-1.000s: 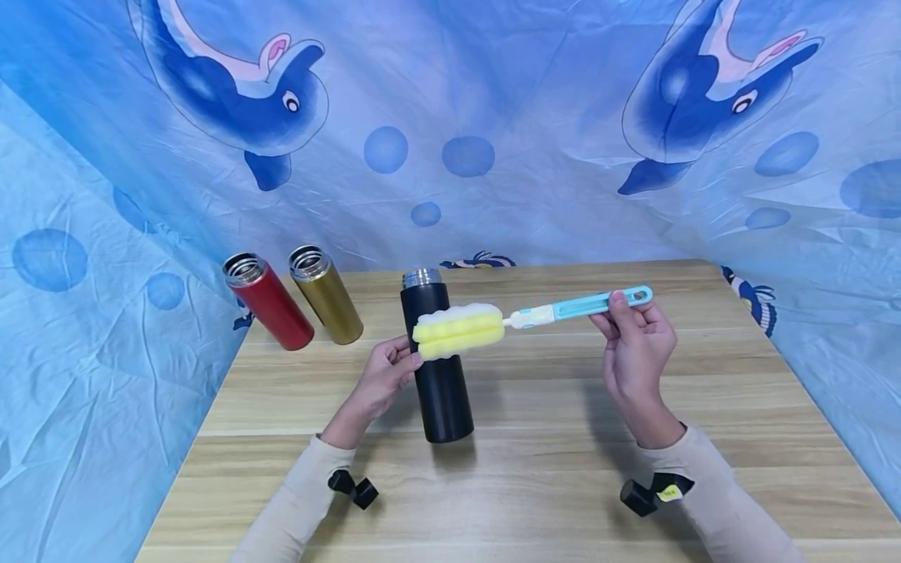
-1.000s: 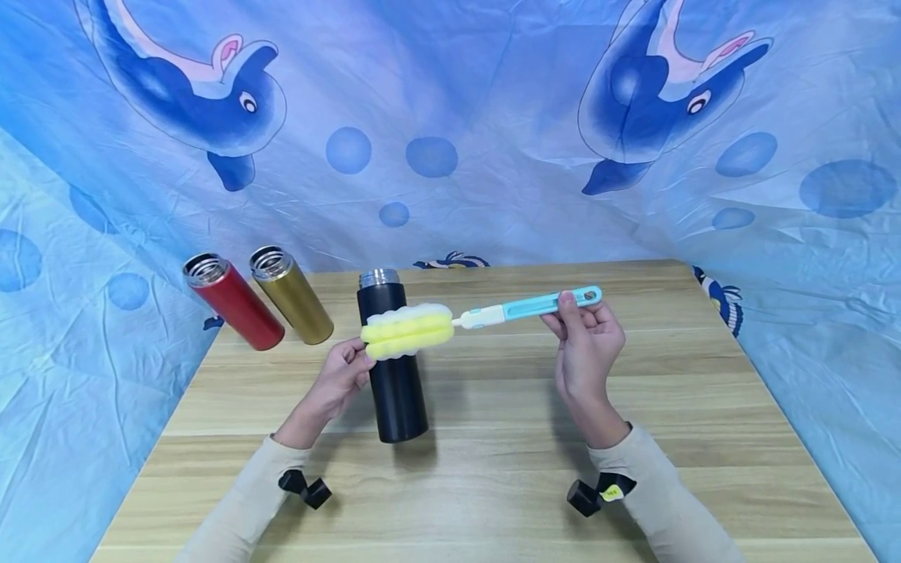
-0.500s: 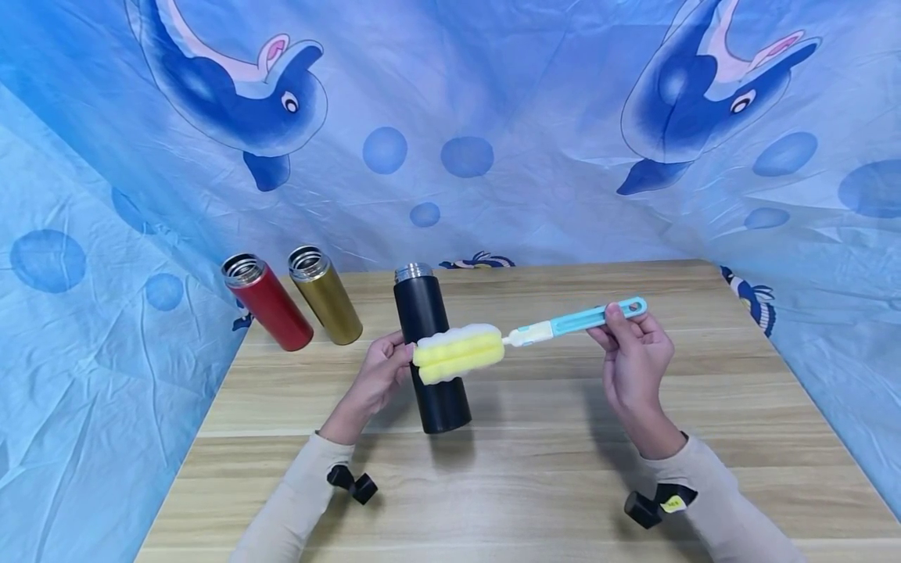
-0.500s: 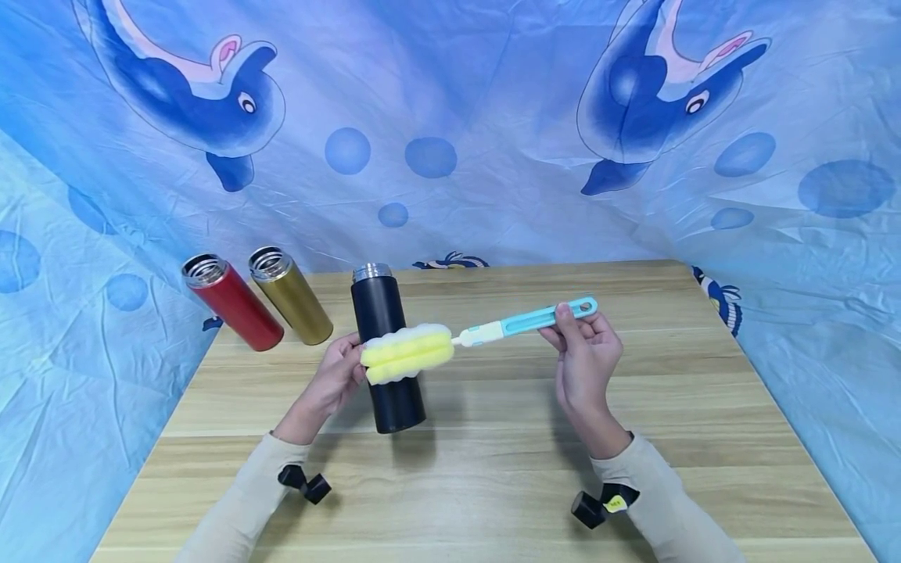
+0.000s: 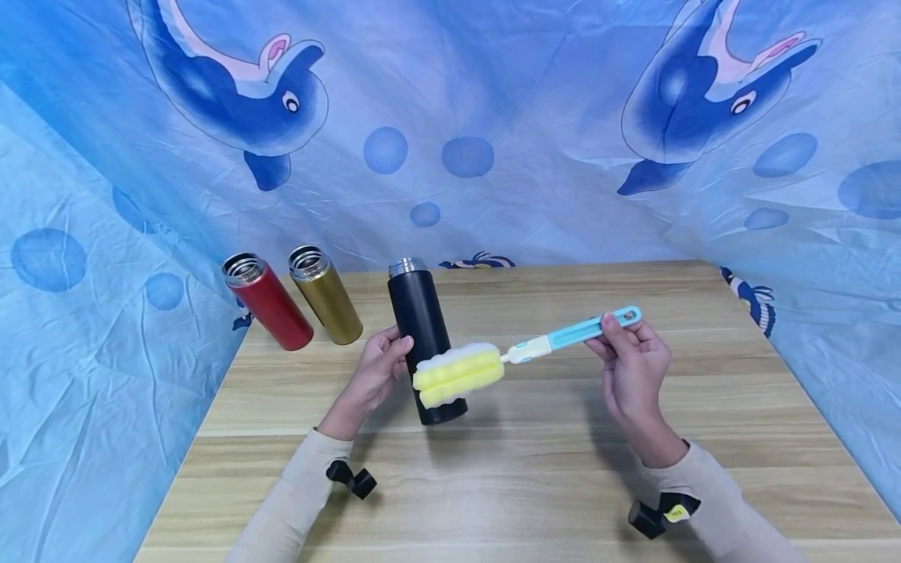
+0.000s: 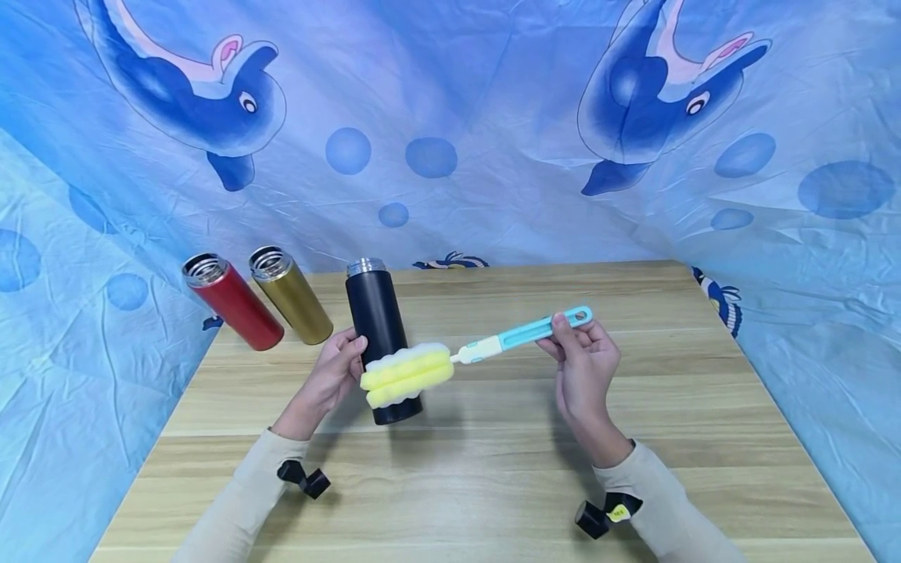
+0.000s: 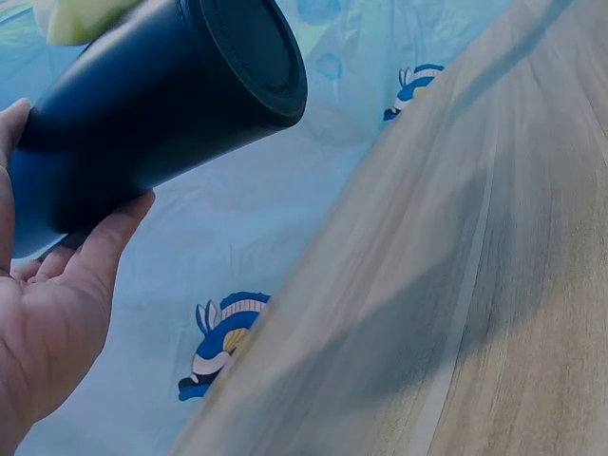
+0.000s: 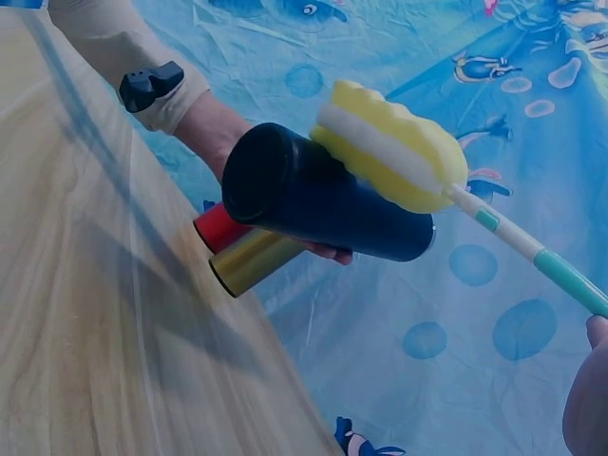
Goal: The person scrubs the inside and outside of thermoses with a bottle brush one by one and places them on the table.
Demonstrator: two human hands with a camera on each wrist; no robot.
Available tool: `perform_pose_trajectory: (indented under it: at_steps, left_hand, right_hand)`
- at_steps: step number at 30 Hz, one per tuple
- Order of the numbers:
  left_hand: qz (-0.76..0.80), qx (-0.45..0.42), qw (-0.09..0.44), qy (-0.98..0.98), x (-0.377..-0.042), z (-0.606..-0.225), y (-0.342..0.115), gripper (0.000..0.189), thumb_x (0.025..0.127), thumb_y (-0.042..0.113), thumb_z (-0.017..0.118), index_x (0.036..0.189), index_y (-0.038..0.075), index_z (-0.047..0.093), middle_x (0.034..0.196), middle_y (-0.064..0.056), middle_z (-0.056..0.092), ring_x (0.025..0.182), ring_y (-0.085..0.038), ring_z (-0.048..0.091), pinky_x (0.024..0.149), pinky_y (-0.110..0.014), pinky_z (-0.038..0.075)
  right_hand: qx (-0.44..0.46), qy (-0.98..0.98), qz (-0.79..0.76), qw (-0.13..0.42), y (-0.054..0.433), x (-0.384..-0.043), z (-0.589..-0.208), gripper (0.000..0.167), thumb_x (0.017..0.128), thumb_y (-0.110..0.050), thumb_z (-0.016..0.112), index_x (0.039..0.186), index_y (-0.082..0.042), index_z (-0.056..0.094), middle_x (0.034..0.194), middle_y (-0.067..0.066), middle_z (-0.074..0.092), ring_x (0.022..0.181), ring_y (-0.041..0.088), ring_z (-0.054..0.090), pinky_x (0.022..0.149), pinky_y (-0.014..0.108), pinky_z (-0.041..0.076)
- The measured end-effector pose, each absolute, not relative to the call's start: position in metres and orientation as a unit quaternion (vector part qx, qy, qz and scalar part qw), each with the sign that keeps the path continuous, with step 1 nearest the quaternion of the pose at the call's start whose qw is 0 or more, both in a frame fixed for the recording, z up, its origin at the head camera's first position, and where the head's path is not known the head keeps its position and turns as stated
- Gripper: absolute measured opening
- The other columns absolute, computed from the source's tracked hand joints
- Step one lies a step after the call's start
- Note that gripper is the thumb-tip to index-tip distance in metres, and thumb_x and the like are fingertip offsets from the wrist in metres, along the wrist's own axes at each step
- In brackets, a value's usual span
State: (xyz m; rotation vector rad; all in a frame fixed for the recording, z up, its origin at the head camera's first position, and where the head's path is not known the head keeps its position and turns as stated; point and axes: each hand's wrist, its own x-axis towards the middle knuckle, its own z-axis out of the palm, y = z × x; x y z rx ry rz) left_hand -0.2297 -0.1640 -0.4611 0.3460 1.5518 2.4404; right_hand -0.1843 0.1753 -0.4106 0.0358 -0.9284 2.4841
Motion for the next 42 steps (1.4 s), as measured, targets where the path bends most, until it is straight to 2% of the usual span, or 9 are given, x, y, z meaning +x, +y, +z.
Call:
perform_pose_trajectory:
  at_steps: [11,18,21,27,34,42]
  left_hand:
    - [0.836,0.099,0.097,0.530,-0.230,-0.460,-0.163,0.031,0.094,0.005,0.054,0.125,0.000,0.054,0.101,-0.004,0.077,0.084,-0.014,0.075,0.075,-0.027,0.061]
    - [0.820,0.088,0.097,0.557,-0.229,-0.458,-0.161,0.035,0.091,0.010,0.060,0.124,0.003,0.051,0.095,-0.001,0.077,0.078,-0.010,0.073,0.068,-0.020,0.058]
    - [0.815,0.091,0.102,0.563,-0.228,-0.458,-0.161,0.039,0.089,0.011,0.060,0.126,0.001,0.050,0.096,-0.001,0.077,0.079,-0.011,0.073,0.070,-0.021,0.059]
    - [0.801,0.094,0.104,0.582,-0.226,-0.460,-0.159,0.048,0.088,0.013,0.062,0.131,-0.003,0.048,0.096,0.000,0.076,0.079,-0.009,0.072,0.065,-0.018,0.056]
    - [0.805,0.106,0.108,0.573,-0.222,-0.461,-0.155,0.048,0.088,0.008,0.062,0.132,-0.001,0.046,0.098,-0.001,0.077,0.082,-0.011,0.073,0.071,-0.025,0.061]
    - [0.796,0.107,0.109,0.585,-0.219,-0.460,-0.154,0.048,0.090,0.006,0.064,0.134,-0.003,0.048,0.096,0.000,0.074,0.084,-0.008,0.070,0.071,-0.022,0.060]
  right_hand:
    - [0.026,-0.351,0.910,0.221,0.176,-0.176,-0.411,0.004,0.090,0.016,0.065,0.091,0.013,0.061,0.077,0.020,0.073,0.065,0.022,0.075,0.060,0.028,0.061]
    - [0.032,-0.358,0.908,0.214,0.177,-0.175,-0.412,0.006,0.092,0.017,0.062,0.090,0.012,0.062,0.078,0.019,0.073,0.066,0.022,0.075,0.061,0.029,0.061]
    - [0.030,-0.356,0.909,0.214,0.177,-0.176,-0.412,0.005,0.091,0.017,0.063,0.090,0.012,0.062,0.078,0.019,0.073,0.066,0.022,0.075,0.061,0.029,0.061]
    - [0.028,-0.357,0.907,0.221,0.176,-0.177,-0.412,0.006,0.091,0.017,0.064,0.090,0.011,0.063,0.078,0.018,0.074,0.066,0.021,0.075,0.061,0.028,0.061]
    - [0.045,-0.358,0.903,0.233,0.176,-0.180,-0.410,0.006,0.090,0.017,0.063,0.092,0.011,0.062,0.080,0.020,0.074,0.068,0.022,0.075,0.063,0.029,0.061]
    - [0.052,-0.347,0.903,0.247,0.177,-0.185,-0.408,0.005,0.091,0.016,0.064,0.092,0.014,0.059,0.078,0.020,0.073,0.067,0.023,0.075,0.062,0.028,0.061]
